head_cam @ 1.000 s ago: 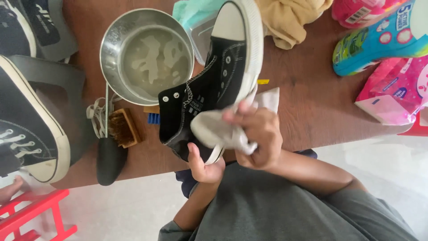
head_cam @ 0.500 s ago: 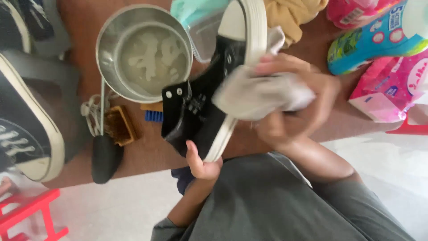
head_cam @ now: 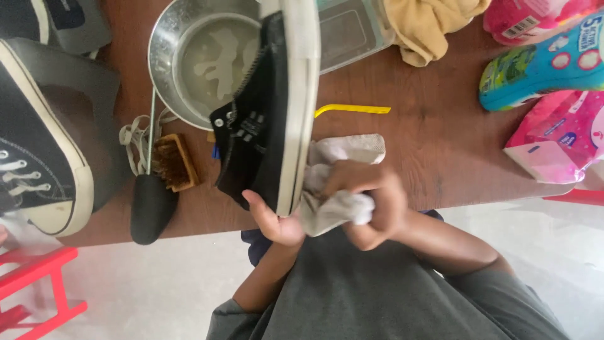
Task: The person wipes a black canvas sneaker with a cloth, then removes the laces and scrubs them with a brush and water. The shoe is placed on the table while the laces are cleaned separately.
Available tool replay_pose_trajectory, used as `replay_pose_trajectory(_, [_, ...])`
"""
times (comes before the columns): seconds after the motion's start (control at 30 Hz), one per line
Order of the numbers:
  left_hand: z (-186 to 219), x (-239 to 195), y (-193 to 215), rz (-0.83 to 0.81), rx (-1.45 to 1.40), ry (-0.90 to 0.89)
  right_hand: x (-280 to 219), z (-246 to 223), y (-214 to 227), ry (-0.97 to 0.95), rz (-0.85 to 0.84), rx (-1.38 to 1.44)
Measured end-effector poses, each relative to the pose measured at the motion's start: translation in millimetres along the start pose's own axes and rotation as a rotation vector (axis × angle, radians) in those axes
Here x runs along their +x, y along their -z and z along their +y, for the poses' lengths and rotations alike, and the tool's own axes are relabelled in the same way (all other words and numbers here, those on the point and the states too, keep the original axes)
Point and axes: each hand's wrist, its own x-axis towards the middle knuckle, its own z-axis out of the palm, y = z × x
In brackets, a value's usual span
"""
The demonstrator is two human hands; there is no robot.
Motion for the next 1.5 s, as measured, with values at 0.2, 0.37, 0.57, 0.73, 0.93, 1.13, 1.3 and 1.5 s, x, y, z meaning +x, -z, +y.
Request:
replay_pose_trajectory(0.2, [-25.2,-67.6,162.6,-0.197,0.443,-0.336,-5.7,11.2,26.0,0.135,-0.125,-0.017])
replay_pose_trajectory(0.37, [-48.0,-117.2,291.1,-0.284,1.099,-0.123,15.0,-4.1,45.2,0.128,-0.039,-0.332])
replay_pose_trajectory(0.57, [73.7,-24.8,116.8,-0.441,0.703,0.731,22.1,-9.0,47.4,-0.144,0.384,-0.382])
replay_pose_trajectory(0.73, [79.4,45.4,38.3,-0.624,0.446,0.127,5.2,-8.5,53.9,-0.507,0.34,-0.386])
replay_pose_trajectory(0.93, [72.2,40.1,33.7,-0.45,0.136,0.315,-12.7,24.3,81.5,-0.459,0.546,-0.328])
replay_pose_trajectory(1.13, [73.3,79.3,97.6,-0.928,0.301,0.348,-2.2,9.1,75.8,-0.554,0.242,-0.228])
replay_pose_trajectory(1.3, [91.1,90.4,46.9,-0.965,0.419,0.374,-11.2,22.7,65.3,-0.577,0.228,-0.461])
replay_pose_trajectory(1.5, [61.8,57.1,36.0,-0.53,0.26,0.223,-13.4,34.5,56.6,-0.584,0.515,-0.409])
